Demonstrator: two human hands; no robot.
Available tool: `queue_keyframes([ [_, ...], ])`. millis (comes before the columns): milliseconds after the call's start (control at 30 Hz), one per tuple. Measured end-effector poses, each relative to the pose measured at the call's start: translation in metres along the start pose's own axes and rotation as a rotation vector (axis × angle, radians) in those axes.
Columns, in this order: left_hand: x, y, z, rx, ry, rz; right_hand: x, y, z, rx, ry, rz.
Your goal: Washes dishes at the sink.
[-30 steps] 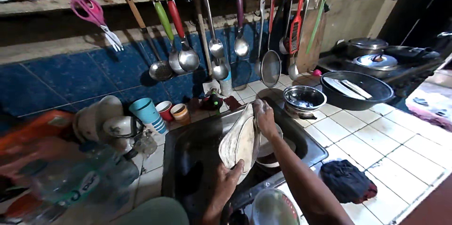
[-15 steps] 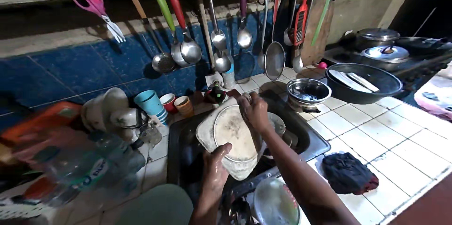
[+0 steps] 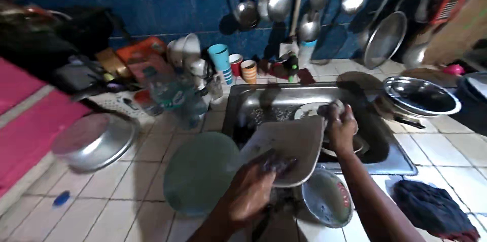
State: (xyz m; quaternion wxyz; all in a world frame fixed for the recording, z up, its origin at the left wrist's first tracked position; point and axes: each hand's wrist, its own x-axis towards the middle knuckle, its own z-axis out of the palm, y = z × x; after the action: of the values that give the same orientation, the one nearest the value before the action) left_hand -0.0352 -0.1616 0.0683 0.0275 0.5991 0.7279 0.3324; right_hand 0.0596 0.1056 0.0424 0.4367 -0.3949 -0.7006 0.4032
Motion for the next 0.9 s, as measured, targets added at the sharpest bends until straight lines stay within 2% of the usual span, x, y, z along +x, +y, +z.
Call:
queue_keyframes([
  [67, -0.036, -0.015, 0.009, 0.202, 0.114, 0.029, 0.000, 0.019, -0.004, 0.290, 0.038, 0.106],
  [100, -0.052, -0.024, 0.014, 0.303, 0.158, -0.018, -0.001, 0.023, -0.007, 0.440, 0.055, 0.164],
  [200, -0.084, -0.044, 0.021, 0.434, 0.027, -0.319, -0.002, 0.020, -0.029, 0.725, 0.074, 0.399],
  [267, -0.096, -0.059, 0.024, 0.440, -0.011, -0.421, 0.000, 0.018, -0.049, 0.847, 0.078, 0.487],
  [333, -0.104, -0.067, 0.026, 0.421, -0.035, -0.476, -0.003, 0.017, -0.068, 0.854, 0.070, 0.501],
  [400, -0.111, -0.080, 0.031, 0.416, -0.037, -0.459, -0.011, 0.020, -0.084, 0.787, 0.025, 0.459],
  [467, -0.112, -0.090, 0.030, 0.363, -0.105, -0.445, -0.023, 0.030, -0.098, 0.674, -0.059, 0.342],
  [567, -0.100, -0.091, 0.007, 0.274, -0.352, -0.516, -0.051, 0.038, -0.115, 0.391, -0.309, 0.181],
  [667, -0.064, -0.089, -0.022, 0.171, -0.617, -0.522, -0.081, 0.019, -0.118, -0.038, -0.644, 0.081],
  [700, -0.044, -0.086, -0.024, 0.139, -0.637, -0.470, -0.089, 0.013, -0.113, -0.165, -0.738, 0.024],
  [767, 0.001, -0.079, -0.007, 0.067, -0.518, -0.315, -0.103, 0.009, -0.099, -0.359, -0.890, -0.085],
  [833, 0.058, -0.067, 0.023, -0.045, -0.483, -0.327, -0.111, 0.011, -0.087, -0.484, -1.008, -0.142],
  [900, 0.113, -0.060, 0.045, -0.134, -0.453, -0.355, -0.111, 0.012, -0.085, -0.498, -1.071, -0.159],
])
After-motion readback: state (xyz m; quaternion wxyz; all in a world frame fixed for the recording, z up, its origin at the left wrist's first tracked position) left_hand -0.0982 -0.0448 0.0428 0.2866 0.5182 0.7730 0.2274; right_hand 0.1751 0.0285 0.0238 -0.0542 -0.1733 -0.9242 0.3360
